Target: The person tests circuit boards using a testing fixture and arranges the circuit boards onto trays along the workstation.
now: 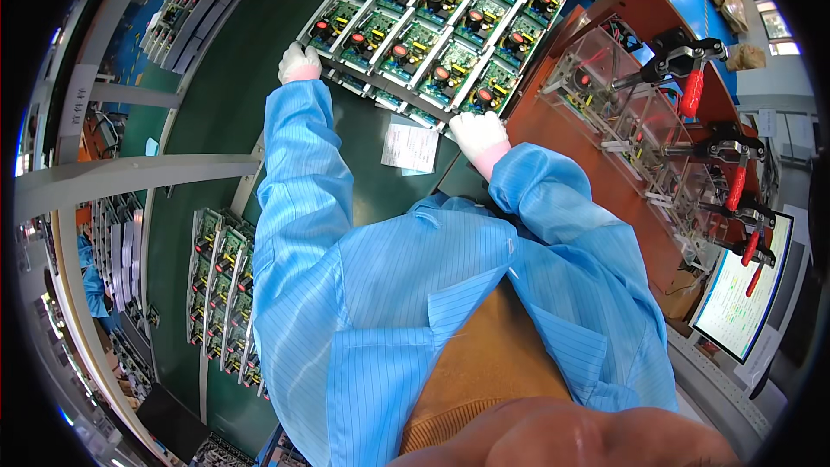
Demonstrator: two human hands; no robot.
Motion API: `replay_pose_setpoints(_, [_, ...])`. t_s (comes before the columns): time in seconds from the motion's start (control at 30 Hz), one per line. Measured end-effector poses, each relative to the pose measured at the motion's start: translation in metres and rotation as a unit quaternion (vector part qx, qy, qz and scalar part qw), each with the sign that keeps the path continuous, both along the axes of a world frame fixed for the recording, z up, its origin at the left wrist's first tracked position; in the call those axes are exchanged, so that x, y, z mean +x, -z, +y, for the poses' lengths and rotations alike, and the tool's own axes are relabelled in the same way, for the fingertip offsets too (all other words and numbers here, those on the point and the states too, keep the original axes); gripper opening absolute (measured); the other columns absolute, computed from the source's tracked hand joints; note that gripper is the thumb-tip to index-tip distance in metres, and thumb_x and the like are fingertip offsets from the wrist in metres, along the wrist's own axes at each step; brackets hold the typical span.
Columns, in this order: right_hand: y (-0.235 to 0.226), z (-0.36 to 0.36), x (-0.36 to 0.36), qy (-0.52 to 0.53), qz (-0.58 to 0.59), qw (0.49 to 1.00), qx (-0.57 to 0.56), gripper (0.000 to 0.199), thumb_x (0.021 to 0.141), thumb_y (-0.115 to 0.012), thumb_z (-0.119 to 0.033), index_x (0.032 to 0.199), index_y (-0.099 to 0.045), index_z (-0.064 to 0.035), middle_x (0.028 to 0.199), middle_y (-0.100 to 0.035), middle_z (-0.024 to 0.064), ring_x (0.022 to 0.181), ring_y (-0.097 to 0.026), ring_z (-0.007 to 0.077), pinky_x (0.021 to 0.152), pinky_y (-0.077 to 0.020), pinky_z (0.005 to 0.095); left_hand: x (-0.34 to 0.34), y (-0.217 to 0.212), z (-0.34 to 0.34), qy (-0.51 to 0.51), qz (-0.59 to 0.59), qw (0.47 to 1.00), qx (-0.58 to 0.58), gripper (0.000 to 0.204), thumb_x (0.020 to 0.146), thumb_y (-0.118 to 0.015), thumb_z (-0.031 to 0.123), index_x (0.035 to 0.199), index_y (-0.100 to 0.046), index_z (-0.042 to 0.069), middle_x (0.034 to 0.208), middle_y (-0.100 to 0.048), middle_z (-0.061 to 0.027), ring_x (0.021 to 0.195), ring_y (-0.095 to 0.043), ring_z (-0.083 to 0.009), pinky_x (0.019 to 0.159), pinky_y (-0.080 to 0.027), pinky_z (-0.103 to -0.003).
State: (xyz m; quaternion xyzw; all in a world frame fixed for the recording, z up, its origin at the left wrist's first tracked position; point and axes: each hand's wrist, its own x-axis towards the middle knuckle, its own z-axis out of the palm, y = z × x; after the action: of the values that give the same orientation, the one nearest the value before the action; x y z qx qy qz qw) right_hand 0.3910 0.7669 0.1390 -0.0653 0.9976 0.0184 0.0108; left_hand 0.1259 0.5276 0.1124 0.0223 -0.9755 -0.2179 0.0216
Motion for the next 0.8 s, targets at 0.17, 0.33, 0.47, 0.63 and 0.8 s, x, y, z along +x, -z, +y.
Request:
replay_pose_setpoints(0.17, [0.000,-0.001,-0.004,0.003,-0.036,0.999,-0.001,0.011,0.082,-0.043,-0.016,0.085,-0.051,-0.0079,0.080,-0.059,0.0104,0.071,-0.059,0.0275,0.066,-0.0441,0.0378,0.000,-0.001,0.005,-0.015,0.007,1.000,-0.008,0.038,0.079,-0.042,0.031,0.104,-0.056,0.006,0.103,-0.060,-0.0169,0.095,-0.055,-0.0387,0.080,-0.043,-0.045])
replay_pose_setpoints(0.33, [-0.003,-0.002,0.001,-0.005,-0.037,0.999,-0.004,0.011,0.082,-0.043,-0.016,0.084,-0.051,-0.0075,0.080,-0.059,0.0107,0.070,-0.059,0.0271,0.066,-0.0443,0.0379,0.005,-0.006,0.005,-0.024,0.000,0.999,-0.028,0.038,0.079,-0.041,0.031,0.104,-0.056,0.006,0.102,-0.060,-0.0172,0.095,-0.055,-0.0383,0.080,-0.043,-0.045])
replay_pose_setpoints(0.47, [-0.005,-0.007,0.007,-0.005,-0.048,0.999,0.004,0.011,0.082,-0.043,-0.015,0.084,-0.051,-0.0075,0.080,-0.058,0.0108,0.070,-0.059,0.0265,0.065,-0.0442,0.0379,0.010,-0.009,0.003,-0.024,-0.003,0.999,-0.043,0.036,0.079,-0.042,0.028,0.103,-0.056,0.005,0.102,-0.060,-0.0177,0.096,-0.054,-0.0387,0.081,-0.043,-0.045])
replay_pose_setpoints(0.63, [-0.004,-0.008,0.012,-0.023,-0.007,1.000,-0.009,0.009,0.081,-0.045,-0.014,0.084,-0.051,-0.0078,0.079,-0.058,0.0104,0.069,-0.058,0.0257,0.063,-0.0442,0.0378,0.034,0.001,-0.001,-0.046,0.211,0.974,0.064,0.042,0.079,-0.049,0.033,0.112,-0.053,0.006,0.115,-0.054,-0.0179,0.101,-0.051,-0.0404,0.084,-0.041,-0.046])
replay_pose_setpoints(0.8, [0.002,-0.002,0.016,-0.008,0.020,1.000,-0.018,0.008,0.079,-0.047,-0.013,0.082,-0.052,-0.0077,0.079,-0.058,0.0101,0.067,-0.057,0.0250,0.061,-0.0441,0.0370,0.155,-0.024,0.091,0.070,0.147,0.962,0.218,0.090,0.072,-0.057,0.057,0.138,-0.024,0.006,0.143,-0.011,-0.0241,0.131,-0.014,-0.0403,0.106,-0.015,-0.048])
